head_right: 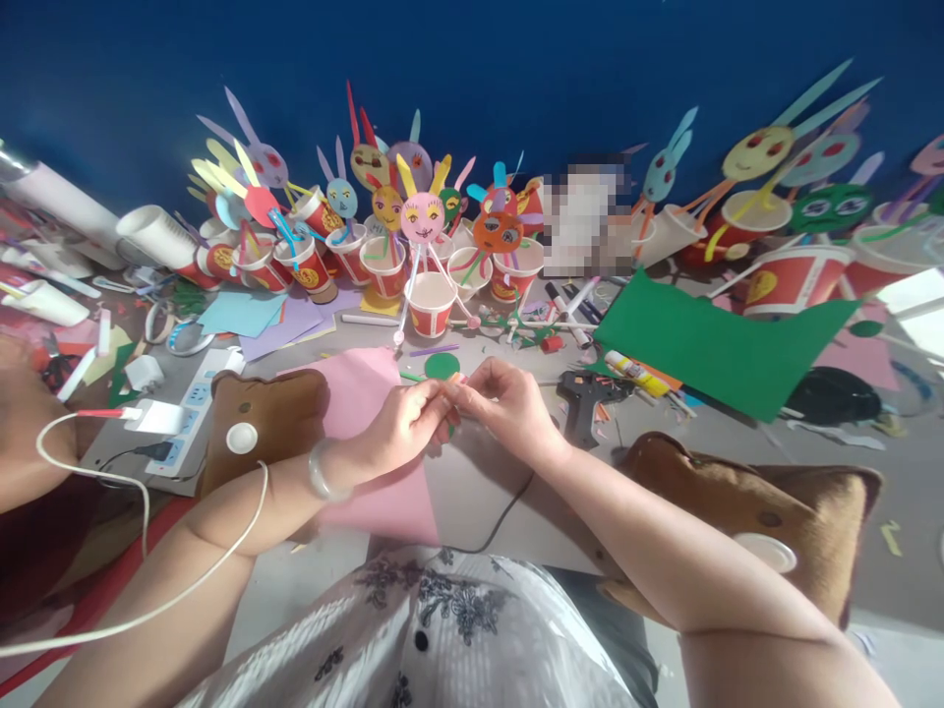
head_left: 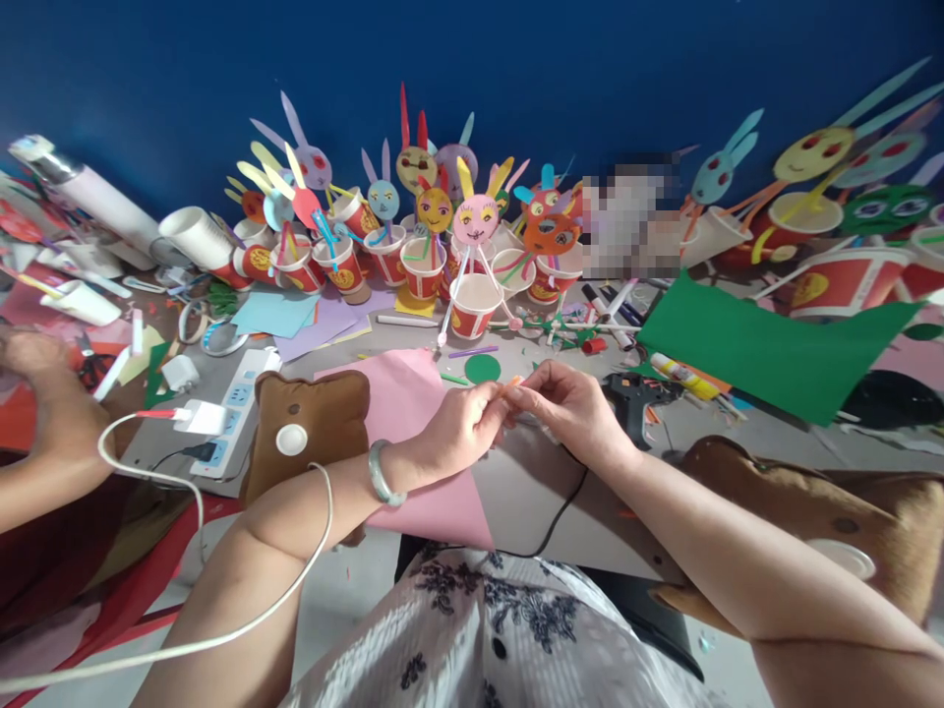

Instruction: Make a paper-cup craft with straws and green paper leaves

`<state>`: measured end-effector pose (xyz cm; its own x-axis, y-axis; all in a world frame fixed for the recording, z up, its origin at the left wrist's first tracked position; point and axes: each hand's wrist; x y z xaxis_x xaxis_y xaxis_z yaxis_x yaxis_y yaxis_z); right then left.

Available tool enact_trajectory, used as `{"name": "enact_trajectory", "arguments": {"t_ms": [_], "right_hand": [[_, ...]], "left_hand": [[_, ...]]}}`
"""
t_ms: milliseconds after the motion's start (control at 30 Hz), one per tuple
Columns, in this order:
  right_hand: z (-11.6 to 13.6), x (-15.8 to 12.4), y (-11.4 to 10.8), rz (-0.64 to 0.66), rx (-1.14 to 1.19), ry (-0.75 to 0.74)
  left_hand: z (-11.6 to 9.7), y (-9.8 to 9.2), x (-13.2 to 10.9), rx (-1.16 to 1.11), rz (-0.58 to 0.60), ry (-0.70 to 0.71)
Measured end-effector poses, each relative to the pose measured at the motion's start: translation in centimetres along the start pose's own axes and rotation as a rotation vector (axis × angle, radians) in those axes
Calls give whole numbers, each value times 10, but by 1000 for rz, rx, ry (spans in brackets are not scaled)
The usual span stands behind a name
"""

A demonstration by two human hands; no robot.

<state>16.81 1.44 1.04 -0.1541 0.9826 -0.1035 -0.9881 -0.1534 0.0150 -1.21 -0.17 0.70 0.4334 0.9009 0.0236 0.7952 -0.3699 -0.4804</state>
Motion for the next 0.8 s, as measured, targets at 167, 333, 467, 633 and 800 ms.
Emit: {"name": "enact_trajectory", "arguments": {"t_ms": [167, 333, 467, 633, 800], "right_hand": [[-3, 3, -6, 43, 10, -17], [3, 6, -12, 92, 23, 19], [10, 7, -15, 115, 7, 67], [9, 10, -21, 136, -6, 47], [10, 11, -24, 152, 26, 9]], "left_hand": [[-1, -1, 4, -198, 31, -86], [-2, -1, 6, -310, 54, -146], [-1, -1, 8, -424, 98, -197], [1, 0, 11, -520, 130, -237], [1, -1, 12, -635, 150, -216]]}}
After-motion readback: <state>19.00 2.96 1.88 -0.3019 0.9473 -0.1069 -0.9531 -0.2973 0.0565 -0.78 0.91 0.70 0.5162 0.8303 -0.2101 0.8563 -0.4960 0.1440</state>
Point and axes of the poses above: each hand's wrist, its own x-axis towards the middle knuckle, its own y-axis out of the palm, z = x × y, and after that the axes turned 13 degrees about x, right-handed
